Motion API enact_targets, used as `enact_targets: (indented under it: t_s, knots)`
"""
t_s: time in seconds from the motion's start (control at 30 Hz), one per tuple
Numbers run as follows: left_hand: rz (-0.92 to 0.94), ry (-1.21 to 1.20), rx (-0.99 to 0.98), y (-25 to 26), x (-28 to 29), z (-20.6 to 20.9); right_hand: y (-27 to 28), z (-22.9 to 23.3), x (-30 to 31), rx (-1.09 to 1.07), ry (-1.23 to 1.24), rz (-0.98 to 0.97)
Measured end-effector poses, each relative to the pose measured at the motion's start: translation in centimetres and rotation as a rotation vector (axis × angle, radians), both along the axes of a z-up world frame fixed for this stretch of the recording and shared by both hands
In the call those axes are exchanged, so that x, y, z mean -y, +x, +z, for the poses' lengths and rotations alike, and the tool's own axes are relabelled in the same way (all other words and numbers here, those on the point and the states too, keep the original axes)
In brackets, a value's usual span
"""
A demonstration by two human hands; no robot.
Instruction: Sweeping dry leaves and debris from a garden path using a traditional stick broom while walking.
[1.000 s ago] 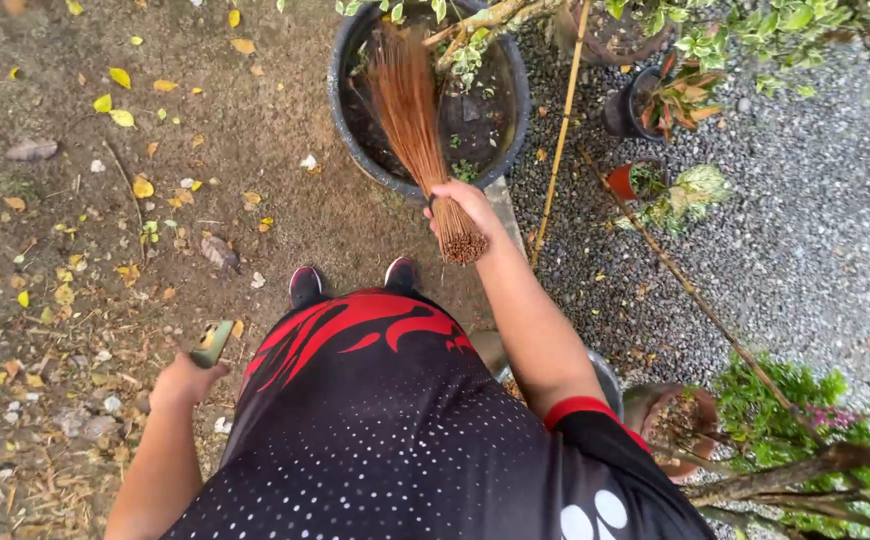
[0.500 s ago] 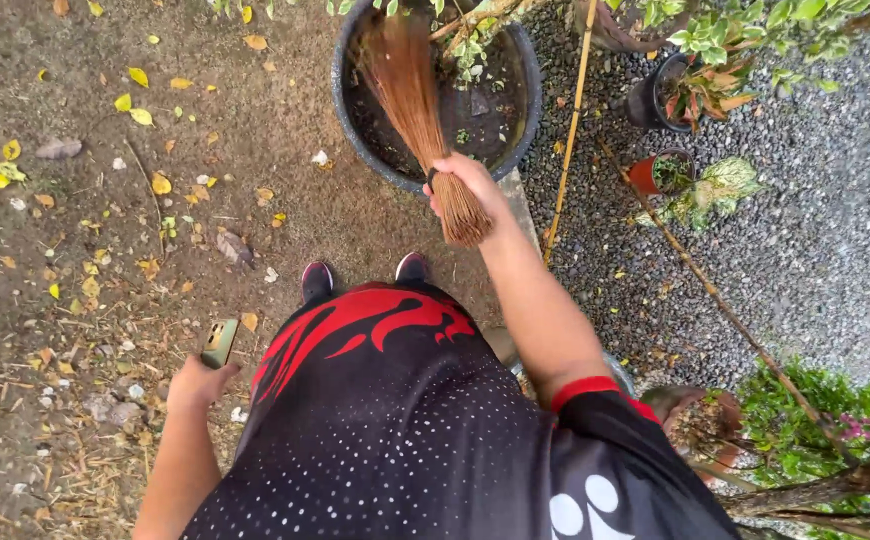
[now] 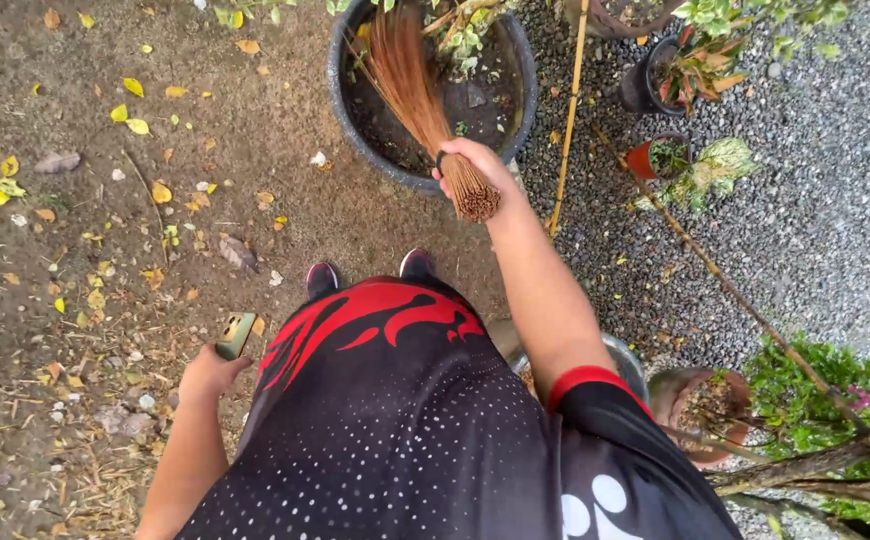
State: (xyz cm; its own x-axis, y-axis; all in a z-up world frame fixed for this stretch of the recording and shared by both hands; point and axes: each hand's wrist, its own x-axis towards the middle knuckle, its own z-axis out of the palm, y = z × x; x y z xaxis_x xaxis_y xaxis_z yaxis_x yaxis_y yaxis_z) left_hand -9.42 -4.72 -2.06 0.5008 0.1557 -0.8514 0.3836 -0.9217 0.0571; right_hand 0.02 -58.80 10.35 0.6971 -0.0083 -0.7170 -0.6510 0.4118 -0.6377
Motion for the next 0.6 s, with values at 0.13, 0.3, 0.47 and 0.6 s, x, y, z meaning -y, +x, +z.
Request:
enact_targets:
  t_s: [0.13, 0.3, 0.47, 0.6]
  knots:
    - [0.000, -0.011, 0.045, 1.8, -1.5, 0.3, -2.9, 4.4, 0.0, 0.003, -0.120, 0.042]
    - [0.050, 0.003, 0.042, 1.6, -4.2, -0.5, -10.3, 12.9, 1.6, -0.074, -0.177, 0.212]
    - [0.010, -0.006, -0.009, 0.7, -4.7, 0.8, -7.7, 6.9, -2.7, -0.089, -0.194, -0.077]
    - [-0.077, 0.000, -0.079, 0.8, -4.8, 2.5, -6.1, 0.8, -3.0, 0.014, -0.115, 0.176]
